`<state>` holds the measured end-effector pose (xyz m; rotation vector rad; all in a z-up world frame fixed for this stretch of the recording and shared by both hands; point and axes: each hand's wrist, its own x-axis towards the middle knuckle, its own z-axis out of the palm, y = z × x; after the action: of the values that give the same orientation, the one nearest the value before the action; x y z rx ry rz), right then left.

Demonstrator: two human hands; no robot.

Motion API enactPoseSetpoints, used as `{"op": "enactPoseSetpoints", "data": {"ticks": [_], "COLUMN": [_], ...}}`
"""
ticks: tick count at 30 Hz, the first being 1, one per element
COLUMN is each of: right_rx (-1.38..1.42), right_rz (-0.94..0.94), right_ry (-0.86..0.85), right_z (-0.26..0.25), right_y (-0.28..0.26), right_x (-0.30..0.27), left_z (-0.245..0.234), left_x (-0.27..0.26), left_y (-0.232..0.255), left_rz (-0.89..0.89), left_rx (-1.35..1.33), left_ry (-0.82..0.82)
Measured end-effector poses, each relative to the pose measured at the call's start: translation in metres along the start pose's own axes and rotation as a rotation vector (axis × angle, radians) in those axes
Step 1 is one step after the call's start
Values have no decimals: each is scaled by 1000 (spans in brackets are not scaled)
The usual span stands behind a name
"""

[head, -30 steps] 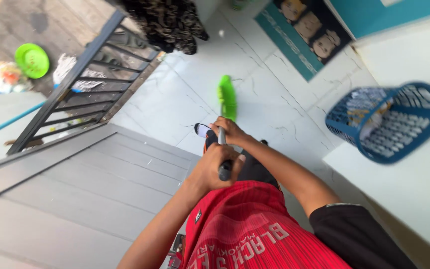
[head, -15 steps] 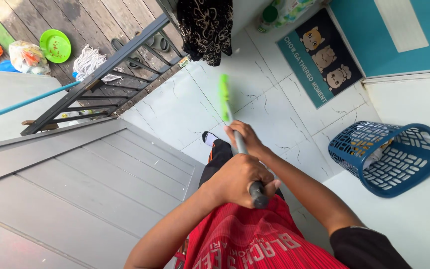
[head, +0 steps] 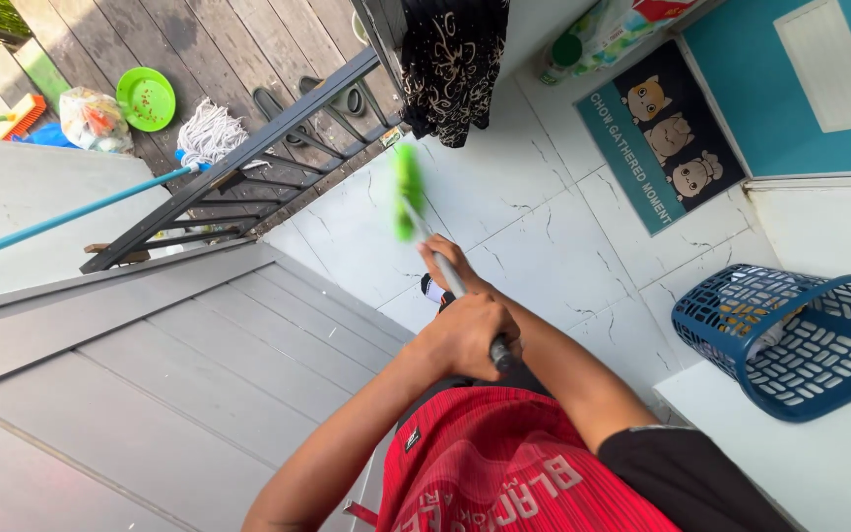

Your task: Sweep the floor using a broom.

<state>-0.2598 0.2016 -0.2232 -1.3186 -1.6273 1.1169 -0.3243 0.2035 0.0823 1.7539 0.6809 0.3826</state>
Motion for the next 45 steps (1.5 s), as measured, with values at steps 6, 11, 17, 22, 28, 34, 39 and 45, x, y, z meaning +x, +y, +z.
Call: {"op": "enactPoseSetpoints", "data": {"ticks": [6,11,17,22,28,34,39,45], "right_rx": [161,27,-97,83,153,-22,-214,-508], "right_rz": [23,78,209,25,-79,-6,229,160], "right_ry": [79,65,197,205,-3,-145,-139,-313], "right_z": [8,-5,29,55,11,-75,-146,-216], "right_y": [-88,-95,-45,-39,-81,-97,-60,41], "right_x": [23,-15,-22,5,23,6,2,41], "left_z": [-26,-48,-56,-12,-22,-43,-21,43], "left_x": [0,-26,-46,-25,-11,-3,17,72], "left_y": [29,53,18,-14,21,59,40,2], "left_rz": [58,-65,-83,40,-53,-28,-38,-71], "left_rx": [171,-23,55,111,146,-17,-118,-190], "left_ry": [-46,-216,-62,-121,-173,38,242,605]}}
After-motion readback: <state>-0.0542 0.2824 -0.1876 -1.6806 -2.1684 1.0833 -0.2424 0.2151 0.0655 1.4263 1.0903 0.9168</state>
